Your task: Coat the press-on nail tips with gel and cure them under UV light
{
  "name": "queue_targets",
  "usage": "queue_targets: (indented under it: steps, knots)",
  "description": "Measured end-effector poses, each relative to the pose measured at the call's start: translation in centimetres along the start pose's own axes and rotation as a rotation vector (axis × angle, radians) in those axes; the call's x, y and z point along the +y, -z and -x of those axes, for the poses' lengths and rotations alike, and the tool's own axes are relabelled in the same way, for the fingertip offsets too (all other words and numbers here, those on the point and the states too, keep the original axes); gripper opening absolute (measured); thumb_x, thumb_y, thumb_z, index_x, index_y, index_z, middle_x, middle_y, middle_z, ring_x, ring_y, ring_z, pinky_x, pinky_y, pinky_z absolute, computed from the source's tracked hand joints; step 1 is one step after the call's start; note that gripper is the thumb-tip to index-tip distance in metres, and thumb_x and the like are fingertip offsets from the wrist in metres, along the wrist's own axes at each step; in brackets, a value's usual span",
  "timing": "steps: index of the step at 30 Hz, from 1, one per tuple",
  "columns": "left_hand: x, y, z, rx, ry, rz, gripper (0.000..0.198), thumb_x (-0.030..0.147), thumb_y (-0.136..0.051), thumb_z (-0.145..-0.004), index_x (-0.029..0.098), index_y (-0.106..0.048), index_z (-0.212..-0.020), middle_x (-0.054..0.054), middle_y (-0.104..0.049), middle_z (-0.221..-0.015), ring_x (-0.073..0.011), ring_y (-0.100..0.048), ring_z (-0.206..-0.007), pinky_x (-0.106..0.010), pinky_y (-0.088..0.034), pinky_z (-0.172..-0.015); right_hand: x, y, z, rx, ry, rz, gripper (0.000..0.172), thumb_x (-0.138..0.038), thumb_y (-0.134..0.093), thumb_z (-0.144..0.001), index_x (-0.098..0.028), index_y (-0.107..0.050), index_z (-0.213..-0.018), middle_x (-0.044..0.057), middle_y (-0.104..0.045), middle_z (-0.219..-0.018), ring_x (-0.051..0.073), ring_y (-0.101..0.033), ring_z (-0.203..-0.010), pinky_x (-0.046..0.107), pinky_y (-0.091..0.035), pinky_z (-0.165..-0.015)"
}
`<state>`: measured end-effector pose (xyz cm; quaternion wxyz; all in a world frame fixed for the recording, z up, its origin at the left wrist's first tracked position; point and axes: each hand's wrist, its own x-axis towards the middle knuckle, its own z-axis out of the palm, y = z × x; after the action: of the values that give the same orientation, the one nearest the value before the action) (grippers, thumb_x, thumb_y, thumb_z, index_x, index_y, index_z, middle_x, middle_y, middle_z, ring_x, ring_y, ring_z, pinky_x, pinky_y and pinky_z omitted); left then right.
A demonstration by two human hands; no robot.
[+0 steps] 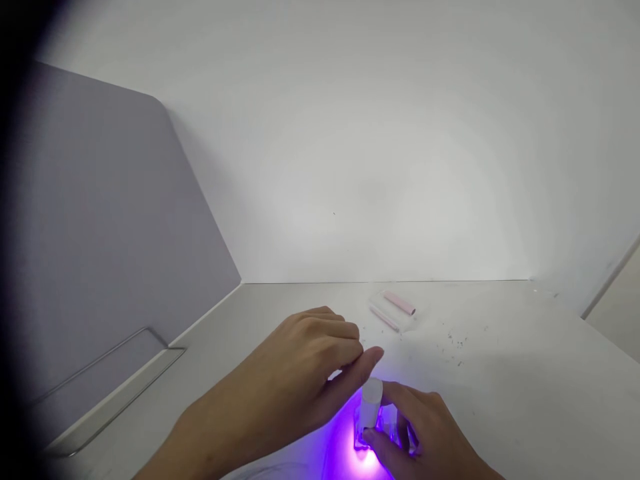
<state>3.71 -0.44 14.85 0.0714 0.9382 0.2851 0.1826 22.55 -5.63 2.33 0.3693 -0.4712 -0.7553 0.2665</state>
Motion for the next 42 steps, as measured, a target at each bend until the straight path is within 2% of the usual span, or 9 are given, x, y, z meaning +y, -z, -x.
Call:
queue_targets:
  steps: [4,10,14,21,30,35,37,40,42]
  knots:
    - [-0.7,0.5,-0.2,0.123,-0.05,0.198,0.048,0.022,-0.043,-0.1,0.013,-0.023,-0.058,0.004,-0.026,-0.05,-0.0077,-0.017,-0.048,-0.029,-0.031,-0.057,-0.1,0.1,0.0,0.009,0.005,0.033,0.018,-0.031,-0.062,-0.092,-0.026,-0.059,-0.075,-0.006,-0.058,-0.059,0.012,-0.054,-0.047,0.02,-0.044,-0.049]
    - [-3.1,1.0,-0.8,-0.08,0.039,0.918,0.048,0.028,-0.051,-0.101,0.014,-0.055,-0.056,0.002,-0.048,-0.052,-0.0074,-0.039,-0.048,-0.026,-0.032,-0.051,0.0,0.0,0.0,-0.016,-0.01,0.028,0.015,-0.029,-0.064,-0.091,-0.026,-0.06,-0.077,-0.008,-0.056,-0.058,0.011,-0.054,-0.047,0.019,-0.043,-0.047]
    - [-4.7,0.2,-1.3,-0.018,-0.022,1.402,0.055,0.023,-0.05,-0.1,0.014,-0.048,-0.045,0.001,-0.043,-0.045,-0.0077,-0.041,-0.048,-0.028,-0.037,-0.06,0.2,-0.2,0.0,-0.001,0.006,0.031,0.014,-0.026,-0.063,-0.09,-0.026,-0.061,-0.077,-0.007,-0.057,-0.06,0.011,-0.055,-0.048,0.019,-0.043,-0.048]
    - [-5.4,-0.1,-1.2,-0.01,-0.075,1.487,0.054,0.021,-0.05,-0.098,0.013,-0.043,-0.045,0.002,-0.041,-0.045,-0.0071,-0.038,-0.045,-0.028,-0.038,-0.059,0.2,-0.2,-0.1,0.0,0.03,0.031,0.025,-0.029,-0.065,-0.092,-0.024,-0.054,-0.07,-0.008,-0.05,-0.056,0.009,-0.05,-0.046,0.018,-0.042,-0.048]
    - [-6.2,-0.6,-1.8,-0.005,-0.206,1.602,0.063,0.052,-0.055,-0.092,0.015,-0.024,-0.051,0.003,-0.023,-0.046,-0.0089,-0.023,-0.045,-0.025,-0.024,-0.047,0.5,-0.1,0.0,-0.015,0.042,0.041,0.018,-0.029,-0.064,-0.092,-0.024,-0.059,-0.076,-0.008,-0.052,-0.057,0.009,-0.049,-0.046,0.017,-0.041,-0.047]
    - [-5.3,-0.1,-1.5,0.071,-0.035,1.479,0.05,0.036,-0.049,-0.096,0.015,-0.028,-0.054,0.003,-0.026,-0.052,-0.0099,-0.024,-0.05,-0.026,-0.025,-0.051,0.0,0.0,0.0,0.014,0.044,0.085,0.015,-0.023,-0.064,-0.09,-0.024,-0.06,-0.075,-0.007,-0.058,-0.059,0.01,-0.053,-0.047,0.018,-0.042,-0.048]
    - [-4.6,0.0,-1.2,0.073,0.087,1.165,0.045,0.028,-0.056,-0.093,0.015,-0.036,-0.056,0.002,-0.033,-0.055,-0.0098,-0.026,-0.053,-0.027,-0.022,-0.053,-0.3,0.1,0.0,0.013,0.035,0.086,0.014,-0.023,-0.065,-0.09,-0.025,-0.062,-0.077,-0.007,-0.059,-0.059,0.01,-0.055,-0.047,0.018,-0.043,-0.049]
    - [-3.6,0.0,-0.6,0.045,0.187,0.184,0.031,0.024,-0.057,-0.091,0.015,-0.047,-0.064,0.001,-0.044,-0.058,-0.0115,-0.034,-0.054,-0.029,-0.022,-0.056,-0.6,0.0,0.0,0.02,0.02,0.098,0.009,-0.024,-0.066,-0.089,-0.026,-0.065,-0.08,-0.007,-0.061,-0.059,0.011,-0.056,-0.048,0.018,-0.045,-0.049]
    - [-3.0,0.1,-0.3,-0.052,0.144,0.021,0.016,0.019,-0.048,-0.095,0.018,-0.062,-0.088,0.001,-0.055,-0.067,-0.0131,-0.044,-0.059,-0.028,-0.028,-0.058,-0.6,0.0,0.0,0.037,0.015,0.112,0.009,-0.025,-0.067,-0.089,-0.026,-0.065,-0.08,-0.007,-0.061,-0.059,0.011,-0.056,-0.048,0.018,-0.046,-0.05]
